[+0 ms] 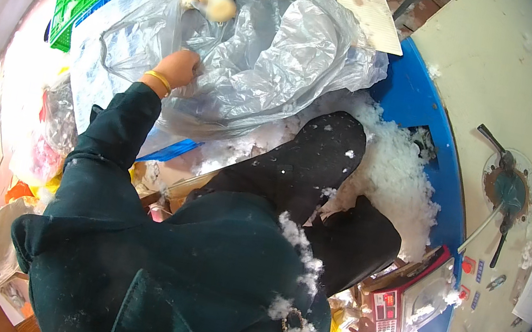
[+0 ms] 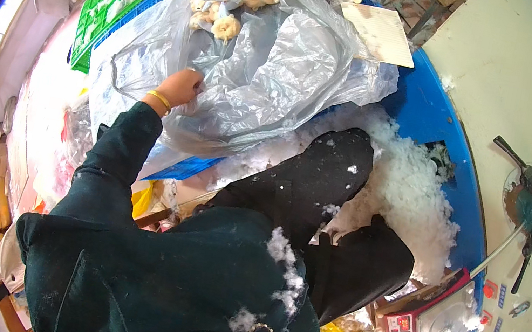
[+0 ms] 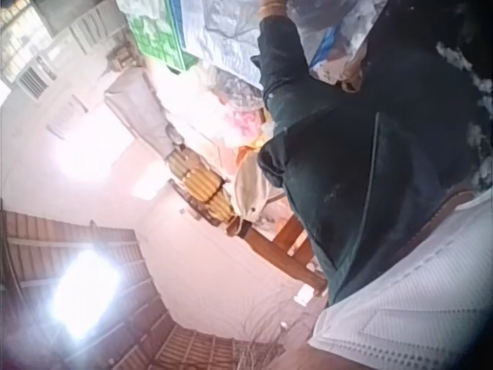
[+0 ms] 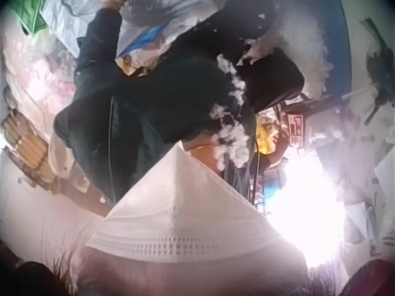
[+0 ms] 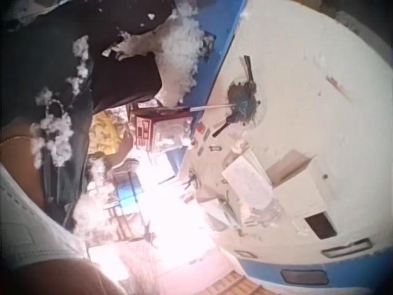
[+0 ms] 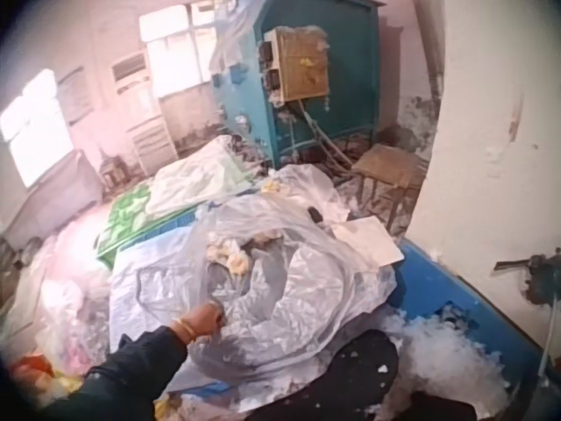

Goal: The person sits on the floor and repeatedly stuffs small white plush toys with cotton batting. They pick up each toy, insert cotton into the opening, and place the stuffed toy into a yellow bag. The process is repeated continuously.

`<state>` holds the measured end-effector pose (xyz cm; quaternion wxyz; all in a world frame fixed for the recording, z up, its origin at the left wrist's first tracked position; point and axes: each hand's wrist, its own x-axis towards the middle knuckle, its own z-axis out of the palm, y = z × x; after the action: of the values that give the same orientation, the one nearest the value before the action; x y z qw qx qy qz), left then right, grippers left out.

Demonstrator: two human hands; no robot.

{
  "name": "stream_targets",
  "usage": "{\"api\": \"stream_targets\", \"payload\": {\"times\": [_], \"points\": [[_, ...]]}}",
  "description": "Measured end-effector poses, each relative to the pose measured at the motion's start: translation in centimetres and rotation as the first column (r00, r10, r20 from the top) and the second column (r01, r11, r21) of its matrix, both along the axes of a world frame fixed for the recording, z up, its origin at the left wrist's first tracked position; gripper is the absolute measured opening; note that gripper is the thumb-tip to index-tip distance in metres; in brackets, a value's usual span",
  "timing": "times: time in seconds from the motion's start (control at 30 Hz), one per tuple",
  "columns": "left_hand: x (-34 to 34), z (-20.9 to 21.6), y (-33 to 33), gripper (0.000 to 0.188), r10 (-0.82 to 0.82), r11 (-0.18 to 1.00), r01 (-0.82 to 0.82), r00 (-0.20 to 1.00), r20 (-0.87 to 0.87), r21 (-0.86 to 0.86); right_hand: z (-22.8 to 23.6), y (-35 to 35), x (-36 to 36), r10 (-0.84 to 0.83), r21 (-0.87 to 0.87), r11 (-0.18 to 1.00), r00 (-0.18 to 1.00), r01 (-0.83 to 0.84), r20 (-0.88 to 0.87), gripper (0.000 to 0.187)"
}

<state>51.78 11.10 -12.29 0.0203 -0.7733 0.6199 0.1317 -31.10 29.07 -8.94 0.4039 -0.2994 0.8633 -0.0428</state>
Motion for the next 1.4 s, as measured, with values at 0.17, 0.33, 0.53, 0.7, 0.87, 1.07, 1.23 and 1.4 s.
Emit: {"api": "stream_targets", "payload": {"times": [0.17, 0.33, 0.53, 0.7, 0.87, 1.07, 1.23, 1.4], "points": [[-1.1, 0.2, 1.2, 0.041, 0.264, 0.942, -0.216, 0.950, 0.170, -0.255, 1.6, -2.9, 1.6, 0.041, -0.028, 0.999, 0.999, -0.041, -0.015, 0.040], [4.0, -3.7, 1.2, 0.054, 0.380, 0.924, -0.381, 0.906, 0.185, -0.035, 1.4, -3.0, 2.0, -0.006, -0.008, 1.000, 1.000, 0.006, -0.013, 0.039], [9.1, -6.7, 0.9, 0.041, 0.458, 0.888, -0.432, 0.854, 0.245, -0.156, 1.8, -4.9, 4.7, 0.085, -0.080, 0.993, 0.996, -0.085, -0.013, 0.033], [3.1, 2.2, -3.3, 0.018, 0.394, 0.670, -0.541, 0.839, -0.374, -0.508, 3.5, -6.9, 7.1, 0.229, -0.419, 0.875, 0.970, -0.242, -0.081, 0.029], [-11.8, 10.2, -8.5, 0.030, -0.212, 0.848, -0.494, 0.020, -0.977, -0.194, 7.5, -15.4, 18.4, 0.391, -0.586, 0.777, 0.906, -0.229, 0.165, 0.023], [-30.6, 10.5, -10.0, 0.032, 0.023, 0.993, 0.113, -0.345, -0.938, -0.017, 9.9, -21.9, 28.6, 0.487, -0.939, 0.337, 0.841, 0.067, 0.235, 0.040], [-38.5, 11.6, -9.1, 0.022, -0.082, 0.933, 0.332, -0.185, -0.979, -0.140, 14.2, -21.4, 25.8, 0.352, -0.788, -0.100, 0.719, -0.607, -0.599, 0.041], [-42.7, 10.1, -8.3, 0.019, 0.012, 0.978, 0.202, -0.257, -0.966, -0.042, 11.1, -18.9, 24.9, 0.228, -0.654, -0.076, 0.625, -0.753, -0.747, 0.049]]}}
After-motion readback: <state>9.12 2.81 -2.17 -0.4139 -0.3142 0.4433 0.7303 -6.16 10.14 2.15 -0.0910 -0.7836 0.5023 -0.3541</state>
